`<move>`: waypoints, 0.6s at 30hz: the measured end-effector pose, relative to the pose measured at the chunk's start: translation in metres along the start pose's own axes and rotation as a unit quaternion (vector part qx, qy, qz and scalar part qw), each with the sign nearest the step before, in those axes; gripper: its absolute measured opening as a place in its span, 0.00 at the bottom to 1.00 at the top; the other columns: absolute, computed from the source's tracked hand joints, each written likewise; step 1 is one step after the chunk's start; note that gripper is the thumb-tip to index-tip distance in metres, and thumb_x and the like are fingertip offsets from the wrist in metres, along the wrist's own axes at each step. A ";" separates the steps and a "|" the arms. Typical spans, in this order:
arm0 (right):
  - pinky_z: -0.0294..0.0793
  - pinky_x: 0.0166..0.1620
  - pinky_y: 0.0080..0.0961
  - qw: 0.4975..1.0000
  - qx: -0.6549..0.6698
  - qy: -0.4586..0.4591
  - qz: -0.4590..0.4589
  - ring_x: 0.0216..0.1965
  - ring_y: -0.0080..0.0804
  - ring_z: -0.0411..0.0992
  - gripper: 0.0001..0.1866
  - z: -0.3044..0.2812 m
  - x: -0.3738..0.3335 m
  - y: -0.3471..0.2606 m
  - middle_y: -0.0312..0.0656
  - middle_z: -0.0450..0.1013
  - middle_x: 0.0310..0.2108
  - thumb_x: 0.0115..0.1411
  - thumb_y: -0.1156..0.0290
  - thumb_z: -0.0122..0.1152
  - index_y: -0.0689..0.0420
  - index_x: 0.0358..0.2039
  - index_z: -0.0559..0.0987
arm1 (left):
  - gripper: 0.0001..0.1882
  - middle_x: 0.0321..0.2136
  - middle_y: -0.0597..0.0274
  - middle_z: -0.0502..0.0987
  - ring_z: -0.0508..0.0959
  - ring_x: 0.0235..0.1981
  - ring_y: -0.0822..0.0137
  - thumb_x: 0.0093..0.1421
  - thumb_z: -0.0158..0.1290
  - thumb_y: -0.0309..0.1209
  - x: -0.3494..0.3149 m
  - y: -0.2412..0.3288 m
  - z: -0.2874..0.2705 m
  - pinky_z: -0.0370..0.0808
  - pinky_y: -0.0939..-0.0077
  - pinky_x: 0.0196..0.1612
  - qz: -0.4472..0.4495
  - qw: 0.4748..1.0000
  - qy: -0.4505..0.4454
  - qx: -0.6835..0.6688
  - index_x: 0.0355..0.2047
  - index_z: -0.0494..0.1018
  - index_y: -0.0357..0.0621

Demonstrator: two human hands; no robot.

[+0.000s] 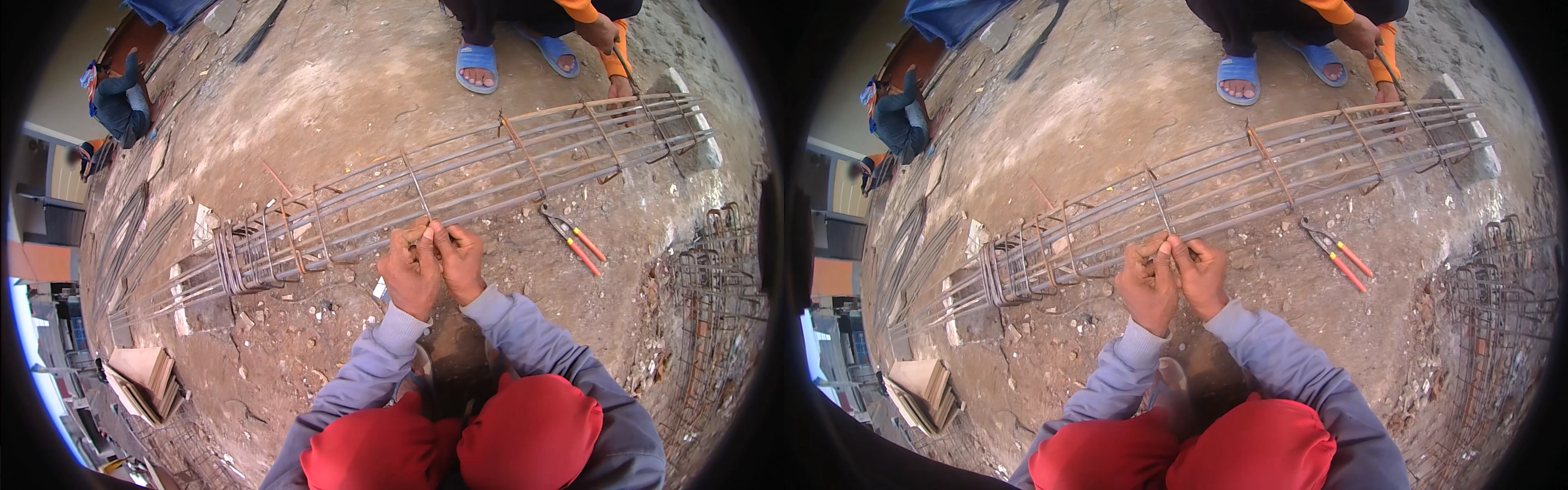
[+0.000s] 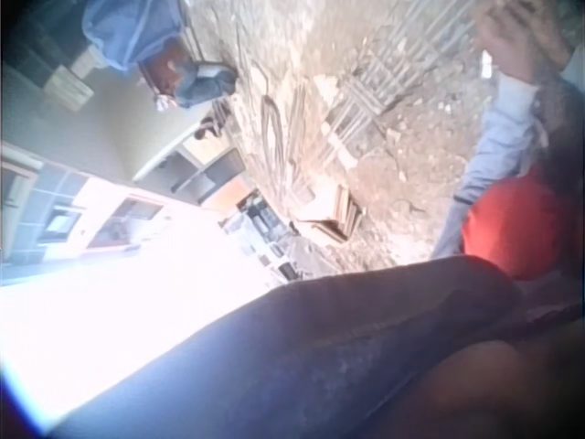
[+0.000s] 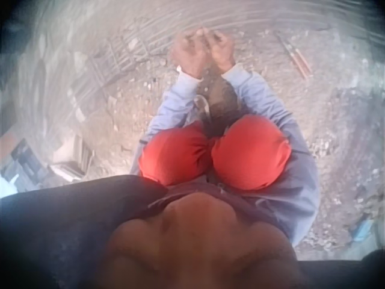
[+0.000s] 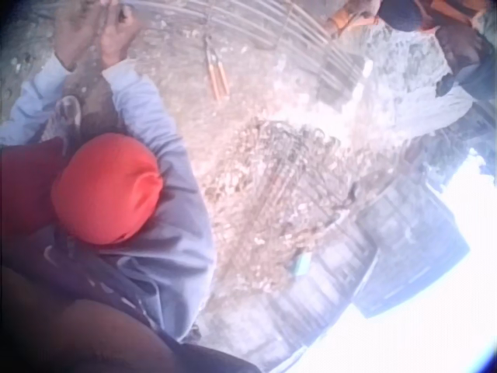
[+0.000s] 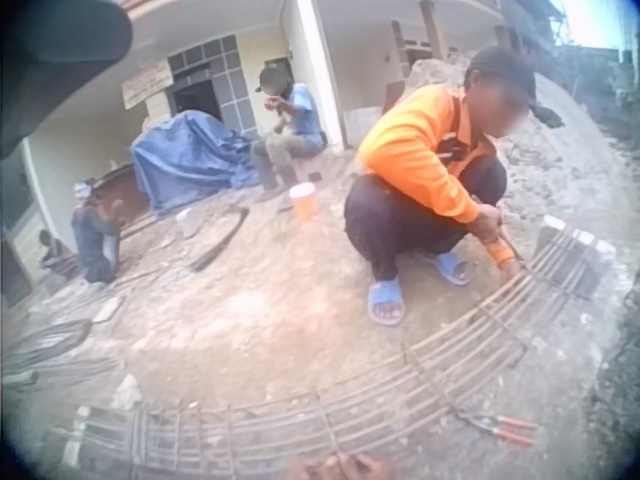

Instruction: The person assembles a rebar cage by tying steel bars together with wire using pliers. They work alongside another person, repeatedly wrapping and twisting wire to secure the rebar grid.

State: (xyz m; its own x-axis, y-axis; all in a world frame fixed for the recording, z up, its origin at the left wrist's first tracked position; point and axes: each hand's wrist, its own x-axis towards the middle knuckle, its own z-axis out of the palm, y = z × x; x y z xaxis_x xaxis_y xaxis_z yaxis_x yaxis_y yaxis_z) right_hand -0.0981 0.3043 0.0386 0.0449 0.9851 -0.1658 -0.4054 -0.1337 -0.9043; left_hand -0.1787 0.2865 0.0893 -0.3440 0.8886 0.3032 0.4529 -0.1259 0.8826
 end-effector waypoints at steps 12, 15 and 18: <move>0.69 0.31 0.21 0.996 -0.088 -0.033 -0.012 0.28 0.18 0.69 0.13 -0.015 0.008 0.003 0.34 0.76 0.27 0.67 0.66 0.66 0.65 0.34 0.83 | 0.10 0.44 0.56 0.80 0.79 0.39 0.71 0.66 0.59 0.23 -0.024 -0.006 0.002 0.78 0.78 0.41 -0.046 0.995 0.010 -0.084 0.47 0.81 0.37; 0.73 0.36 0.28 0.972 -0.171 -0.014 -0.159 0.32 0.29 0.75 0.10 -0.014 -0.001 -0.001 0.43 0.78 0.33 0.67 0.72 0.63 0.66 0.40 0.83 | 0.10 0.40 0.60 0.80 0.78 0.38 0.74 0.66 0.60 0.25 -0.026 -0.006 0.011 0.76 0.80 0.40 -0.169 0.960 0.025 -0.223 0.46 0.80 0.35; 0.75 0.40 0.37 0.947 -0.262 -0.003 -0.187 0.38 0.45 0.78 0.11 -0.020 -0.018 -0.006 0.53 0.78 0.38 0.66 0.77 0.59 0.67 0.46 0.81 | 0.09 0.39 0.62 0.81 0.78 0.39 0.75 0.66 0.60 0.24 -0.033 -0.012 0.017 0.75 0.81 0.42 -0.219 0.945 0.034 -0.241 0.45 0.78 0.35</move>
State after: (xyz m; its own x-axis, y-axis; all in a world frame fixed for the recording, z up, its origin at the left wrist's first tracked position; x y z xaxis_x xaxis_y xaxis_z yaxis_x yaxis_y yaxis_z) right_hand -0.0788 0.2847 0.0392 0.0901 0.9745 0.2053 0.1457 0.1911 -0.9707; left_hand -0.1590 0.2667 0.0622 -0.4704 0.8742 -0.1203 -0.1656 0.0464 0.9851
